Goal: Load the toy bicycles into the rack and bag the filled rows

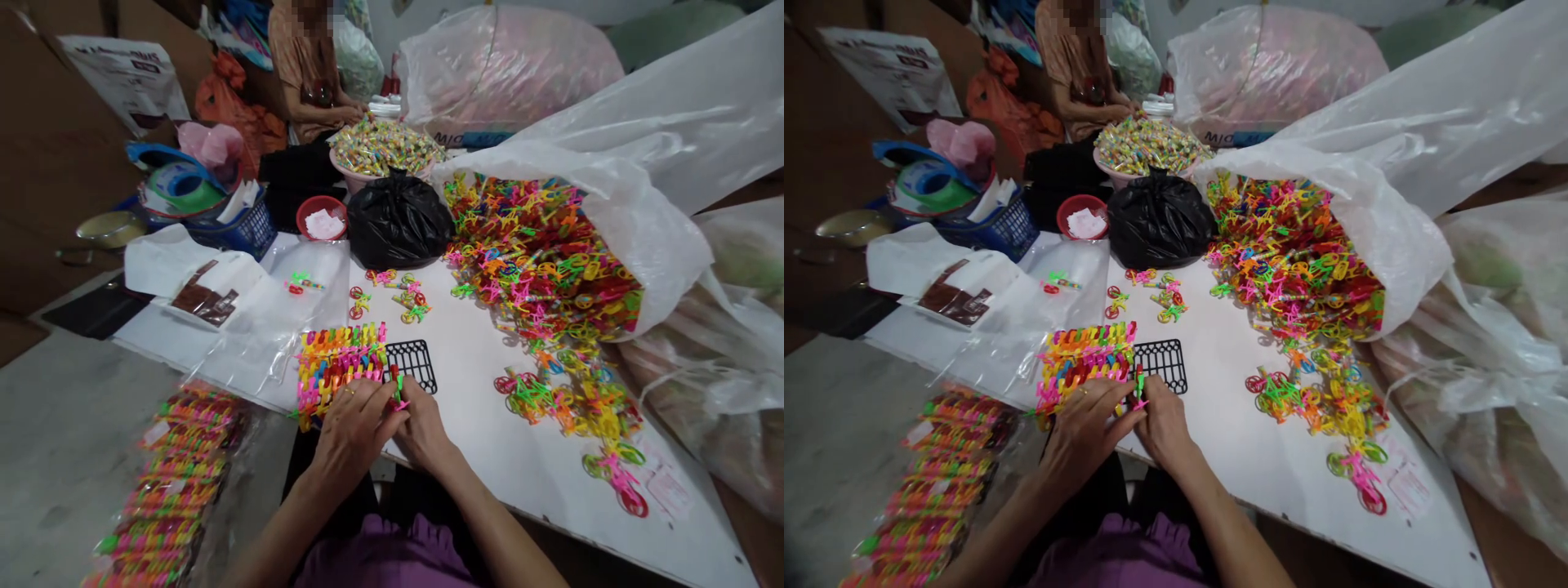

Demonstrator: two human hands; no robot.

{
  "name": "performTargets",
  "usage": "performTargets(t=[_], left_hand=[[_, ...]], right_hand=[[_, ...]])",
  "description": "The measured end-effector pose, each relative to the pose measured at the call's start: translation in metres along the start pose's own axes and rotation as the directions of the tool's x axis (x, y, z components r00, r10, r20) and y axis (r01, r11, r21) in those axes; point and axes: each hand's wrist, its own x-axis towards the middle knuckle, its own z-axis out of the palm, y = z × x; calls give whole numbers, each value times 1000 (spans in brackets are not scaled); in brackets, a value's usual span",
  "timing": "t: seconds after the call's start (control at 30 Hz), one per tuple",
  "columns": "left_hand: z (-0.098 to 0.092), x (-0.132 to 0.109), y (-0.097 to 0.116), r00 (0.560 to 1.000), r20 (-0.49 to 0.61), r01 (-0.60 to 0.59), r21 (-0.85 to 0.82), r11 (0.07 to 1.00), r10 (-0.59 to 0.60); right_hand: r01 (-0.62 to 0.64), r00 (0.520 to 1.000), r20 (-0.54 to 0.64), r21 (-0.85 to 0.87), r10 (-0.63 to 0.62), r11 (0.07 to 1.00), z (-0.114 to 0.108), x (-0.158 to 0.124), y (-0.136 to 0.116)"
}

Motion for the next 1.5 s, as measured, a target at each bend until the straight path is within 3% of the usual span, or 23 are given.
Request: performTargets(t=[0.17,0.27,0.33,0.4,0.43,0.5,0.53,0.6,0.67,0.77,0.9,0.97,1.03,1.13,1.2,1.27,1.3,1.37,1.43,1.5], left_hand=[[4,5,-2,999,32,20,44,999,-22],[5,-2,-4,999,30,-13,27,1000,12],[4,-12,-4,998,19,-51,-11,999,51],[4,-20,-3,998,11,-65,-50,997,66],[3,-24,-3,998,16,-66,-61,996,68],[2,-26,-2,997,41,-58,-62,996,60],[1,-25,-2,996,58,-60,-54,997,64],[-1,-23,-1,994,79,-69,-35,997,71],[-4,-21,-1,993,85,-78,-14,997,79],[-6,-22,-2,993,82,-89,19,996,87],[2,-26,-8,988,74,-140,28,990,137],[8,-28,-9,987,40,-158,25,987,157],[10,-27,-6,988,10,-157,22,987,157],[1,-14,0,992,-51,-117,26,993,118],[-8,5,2,993,-107,-56,30,998,59],[-15,27,-2,992,-124,12,26,1000,-9],[-16,38,-6,994,-104,40,18,999,-37],[-11,56,-14,998,39,46,-12,999,-46],[-1,65,-20,983,182,22,-37,999,-15],[9,67,-23,972,236,6,-46,999,5]], right_hand=[[-48,989,132,-150,68,988,-5,10,-10],[-33,972,230,-103,56,994,-20,11,-5],[42,917,397,-22,-30,999,-40,17,3],[127,870,484,-42,-91,991,-61,37,10],[153,889,449,-120,-84,981,-69,53,13],[82,985,170,-368,-20,926,-77,94,13],[19,997,75,-448,17,894,-75,115,11],[-56,996,31,-567,89,822,-65,149,5],[-78,989,52,-621,140,780,-52,161,2],[21,988,132,-630,81,777,-48,136,13],[206,964,257,-576,-63,791,-78,70,39],[124,983,182,-573,-23,810,-93,50,43],[-45,994,51,-606,95,795,-97,46,42],[-307,944,-101,-607,313,733,-91,60,40],[-383,919,-128,-521,373,763,-87,69,40],[-376,926,-136,-363,351,853,-85,70,38],[-343,938,-138,-257,317,904,-84,68,36],[-246,961,-142,-30,239,969,-79,60,32],[-184,973,-119,129,200,974,-69,49,29],[-213,969,-89,189,232,959,-55,42,27]])
